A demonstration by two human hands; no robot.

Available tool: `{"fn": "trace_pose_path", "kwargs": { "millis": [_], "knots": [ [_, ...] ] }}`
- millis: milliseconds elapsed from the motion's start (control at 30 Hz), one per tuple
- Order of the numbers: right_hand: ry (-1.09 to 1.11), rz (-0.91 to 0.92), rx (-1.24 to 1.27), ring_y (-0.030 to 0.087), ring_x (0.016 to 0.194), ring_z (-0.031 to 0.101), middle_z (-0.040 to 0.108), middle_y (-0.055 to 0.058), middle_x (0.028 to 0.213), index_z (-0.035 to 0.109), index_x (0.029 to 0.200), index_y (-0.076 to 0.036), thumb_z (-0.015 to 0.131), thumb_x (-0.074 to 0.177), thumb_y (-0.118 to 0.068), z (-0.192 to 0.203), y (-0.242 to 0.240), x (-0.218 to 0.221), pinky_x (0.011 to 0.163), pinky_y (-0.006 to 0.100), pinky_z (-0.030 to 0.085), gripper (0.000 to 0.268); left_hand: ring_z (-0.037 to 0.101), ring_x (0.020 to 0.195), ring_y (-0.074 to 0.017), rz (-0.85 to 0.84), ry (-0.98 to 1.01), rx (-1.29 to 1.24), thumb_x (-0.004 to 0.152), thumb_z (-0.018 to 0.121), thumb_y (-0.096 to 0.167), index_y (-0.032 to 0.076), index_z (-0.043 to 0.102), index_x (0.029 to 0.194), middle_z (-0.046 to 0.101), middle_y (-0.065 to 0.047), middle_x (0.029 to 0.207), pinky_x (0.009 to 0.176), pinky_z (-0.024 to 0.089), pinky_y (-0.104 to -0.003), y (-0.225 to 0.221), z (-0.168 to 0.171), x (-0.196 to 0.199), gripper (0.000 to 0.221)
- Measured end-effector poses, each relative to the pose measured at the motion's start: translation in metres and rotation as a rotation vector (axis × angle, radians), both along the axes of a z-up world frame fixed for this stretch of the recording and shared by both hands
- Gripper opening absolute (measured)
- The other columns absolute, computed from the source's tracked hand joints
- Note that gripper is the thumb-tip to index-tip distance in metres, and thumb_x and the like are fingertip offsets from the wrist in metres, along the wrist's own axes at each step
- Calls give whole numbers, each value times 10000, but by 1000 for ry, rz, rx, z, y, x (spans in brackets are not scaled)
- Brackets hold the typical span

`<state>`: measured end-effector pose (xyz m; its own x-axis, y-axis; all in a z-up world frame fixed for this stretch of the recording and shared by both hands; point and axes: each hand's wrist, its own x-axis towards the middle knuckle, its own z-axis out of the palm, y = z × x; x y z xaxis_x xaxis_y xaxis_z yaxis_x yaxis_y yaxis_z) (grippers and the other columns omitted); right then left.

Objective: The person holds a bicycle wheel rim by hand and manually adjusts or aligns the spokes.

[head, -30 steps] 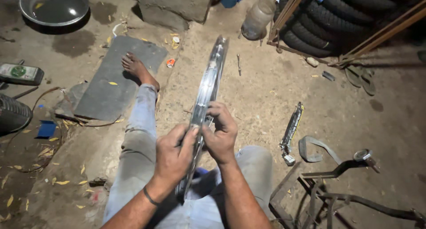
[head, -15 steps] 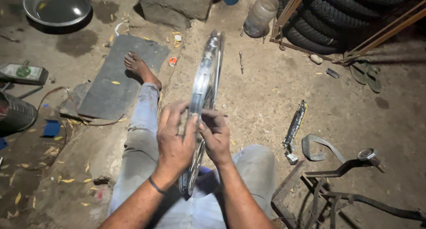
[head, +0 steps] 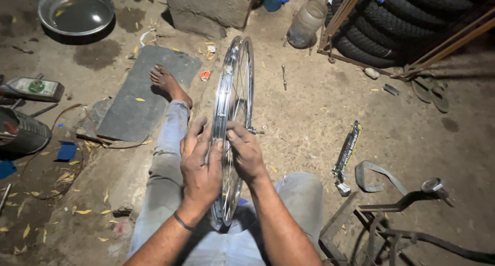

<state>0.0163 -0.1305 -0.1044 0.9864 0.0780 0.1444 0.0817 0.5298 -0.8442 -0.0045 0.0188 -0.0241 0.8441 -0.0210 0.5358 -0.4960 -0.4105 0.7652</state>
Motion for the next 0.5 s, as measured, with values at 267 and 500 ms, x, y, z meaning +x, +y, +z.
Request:
{"fn": "trace_pose_path", "kwargs": {
  "millis": [267,500],
  "knots": [
    [-77,-115,-20,173,1183,631,671,105,1268,686,1080,-6,661,958,-53,4,-3,-19,1053,332,502,133,623,1212,-361,6,12,-93,966,656,109,-2,615,1296,651,-181,1278,1064,480,-437,-4,-1,-4,351],
    [-157,-250,-187,143,1012,665,678,75,1130,625,1090,-62,835,835,-26,10,3,-7,888,306,562,332,646,1179,-325,-90,220,-142,975,632,144,18,559,1434,633,-186,1290,991,520,-410,-7,-1,-9,482]
  ]
}}
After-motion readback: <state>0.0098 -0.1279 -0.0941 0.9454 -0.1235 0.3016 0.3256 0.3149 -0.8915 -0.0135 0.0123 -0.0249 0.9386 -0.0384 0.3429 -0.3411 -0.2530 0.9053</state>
